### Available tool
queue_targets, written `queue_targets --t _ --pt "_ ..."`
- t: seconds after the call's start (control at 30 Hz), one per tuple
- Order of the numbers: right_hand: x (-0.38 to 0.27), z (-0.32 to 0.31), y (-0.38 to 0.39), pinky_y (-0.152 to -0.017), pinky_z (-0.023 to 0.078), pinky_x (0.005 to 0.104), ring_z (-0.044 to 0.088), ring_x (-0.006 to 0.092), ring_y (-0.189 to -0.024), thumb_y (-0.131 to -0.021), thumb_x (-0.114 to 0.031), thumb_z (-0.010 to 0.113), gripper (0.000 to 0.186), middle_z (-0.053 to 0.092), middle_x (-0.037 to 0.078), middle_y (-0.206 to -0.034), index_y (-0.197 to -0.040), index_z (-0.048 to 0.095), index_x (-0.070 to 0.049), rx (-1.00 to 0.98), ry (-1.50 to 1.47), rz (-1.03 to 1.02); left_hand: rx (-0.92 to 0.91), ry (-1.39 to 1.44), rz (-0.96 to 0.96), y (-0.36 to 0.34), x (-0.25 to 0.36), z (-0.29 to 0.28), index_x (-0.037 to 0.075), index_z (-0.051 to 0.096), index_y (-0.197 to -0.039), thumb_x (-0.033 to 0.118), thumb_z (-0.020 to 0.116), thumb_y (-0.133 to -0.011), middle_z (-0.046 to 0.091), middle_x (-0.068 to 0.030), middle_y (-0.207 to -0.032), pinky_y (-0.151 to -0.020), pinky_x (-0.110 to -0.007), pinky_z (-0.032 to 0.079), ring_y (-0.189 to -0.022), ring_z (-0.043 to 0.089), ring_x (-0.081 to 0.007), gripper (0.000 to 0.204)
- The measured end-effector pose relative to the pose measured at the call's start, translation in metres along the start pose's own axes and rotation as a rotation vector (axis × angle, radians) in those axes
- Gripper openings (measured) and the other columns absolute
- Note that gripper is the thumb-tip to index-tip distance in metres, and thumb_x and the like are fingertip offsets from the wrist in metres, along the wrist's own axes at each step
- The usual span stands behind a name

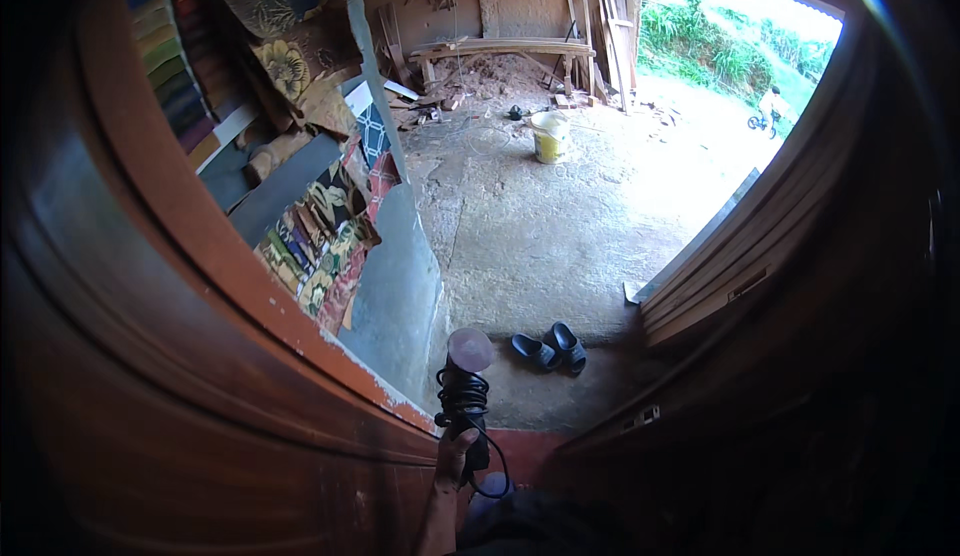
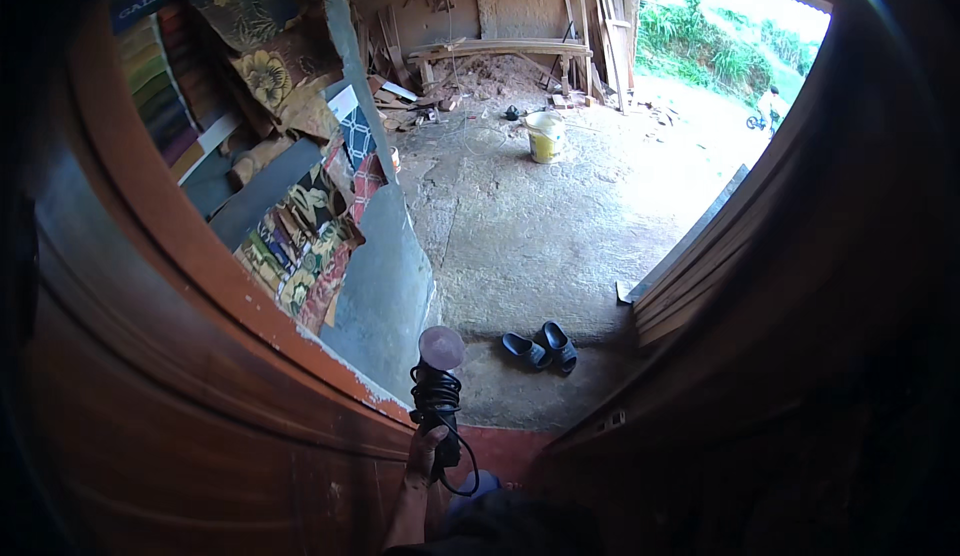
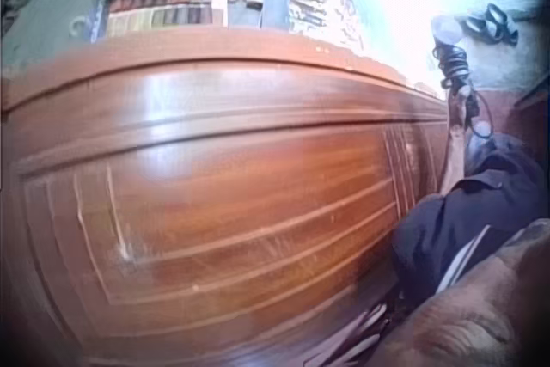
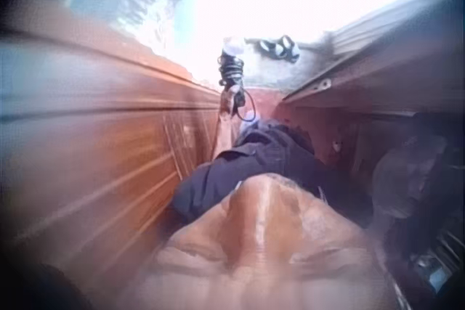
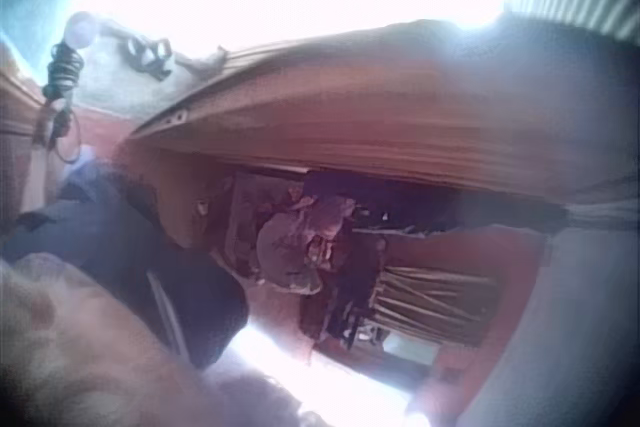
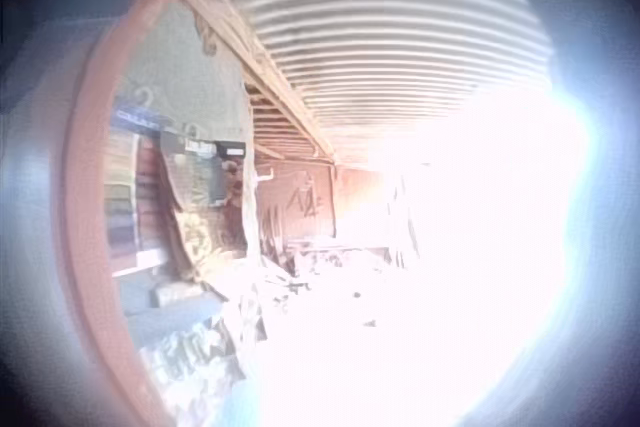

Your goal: The person uses a circular saw and a hand saw to cut a wooden plank in a cluttered workshop. They repeatedly switch between the two tools to make cuts and adjust the wood position.

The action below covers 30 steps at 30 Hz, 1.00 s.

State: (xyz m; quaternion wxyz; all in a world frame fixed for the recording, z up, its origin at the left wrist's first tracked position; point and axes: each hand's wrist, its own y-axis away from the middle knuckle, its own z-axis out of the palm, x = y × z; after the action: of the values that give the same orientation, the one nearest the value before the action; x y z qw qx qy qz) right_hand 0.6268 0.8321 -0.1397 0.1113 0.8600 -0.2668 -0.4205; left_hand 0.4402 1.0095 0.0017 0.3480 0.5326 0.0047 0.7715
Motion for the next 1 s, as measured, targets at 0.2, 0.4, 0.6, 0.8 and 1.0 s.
queue_targets --t 0.2,0.4,0.6,0.8,1.0 --pt "-0.042 -0.02 -0.138 -0.092 0.05 0.0398 0.068 0.0264 -0.104 -0.082 -0.045 0.072 0.047 0.073 0.008 -0.107 -0.118 0.069 -0.014 0.011 -0.015 0.012 -0.082 0.001 -0.039 -0.161 0.051 -0.015 0.007 0.061 -0.104 0.024 0.072 -0.085 0.063 -0.0031 -0.076 -0.06 -0.03 0.055 -0.062 0.063 -0.0137 0.028" --pt "-0.092 -0.049 -0.26 -0.092 0.05 0.0398 0.067 0.0263 -0.104 -0.083 -0.045 0.072 0.047 0.073 0.008 -0.107 -0.117 0.069 -0.014 0.082 -0.044 0.099 -0.117 -0.053 -0.176 -0.322 0.101 -0.039 0.009 0.059 -0.11 0.026 0.074 -0.083 0.061 -0.0006 -0.08 -0.06 -0.031 0.056 -0.064 0.061 -0.0124 0.036" --pt "-0.141 -0.105 -0.374 -0.091 0.05 0.0399 0.067 0.0262 -0.103 -0.083 -0.046 0.071 0.046 0.073 0.008 -0.106 -0.117 0.069 -0.014 0.186 -0.121 0.124 -0.091 0.057 -0.228 -0.449 0.134 -0.032 0.0 0.057 -0.111 0.029 0.071 -0.08 0.065 -0.0099 -0.08 -0.058 -0.035 0.059 -0.062 0.067 -0.0222 0.045" --pt "-0.153 -0.16 -0.531 -0.09 0.05 0.0399 0.067 0.0261 -0.103 -0.084 -0.046 0.071 0.046 0.073 0.008 -0.106 -0.116 0.069 -0.014 0.241 -0.154 0.119 -0.111 -0.022 -0.284 -0.571 0.161 -0.032 -0.001 0.058 -0.107 0.032 0.074 -0.08 0.066 -0.0114 -0.077 -0.06 -0.037 0.059 -0.06 0.066 -0.0231 0.046" --pt "-0.17 -0.239 -0.722 -0.09 0.049 0.0399 0.067 0.0261 -0.102 -0.085 -0.046 0.07 0.045 0.073 0.008 -0.105 -0.116 0.069 -0.014 0.247 -0.148 0.117 -0.063 0.041 -0.443 -0.72 0.188 -0.014 0.003 0.058 -0.111 0.029 0.076 -0.08 0.067 -0.0105 -0.079 -0.061 -0.038 0.059 -0.063 0.067 -0.0243 0.045"
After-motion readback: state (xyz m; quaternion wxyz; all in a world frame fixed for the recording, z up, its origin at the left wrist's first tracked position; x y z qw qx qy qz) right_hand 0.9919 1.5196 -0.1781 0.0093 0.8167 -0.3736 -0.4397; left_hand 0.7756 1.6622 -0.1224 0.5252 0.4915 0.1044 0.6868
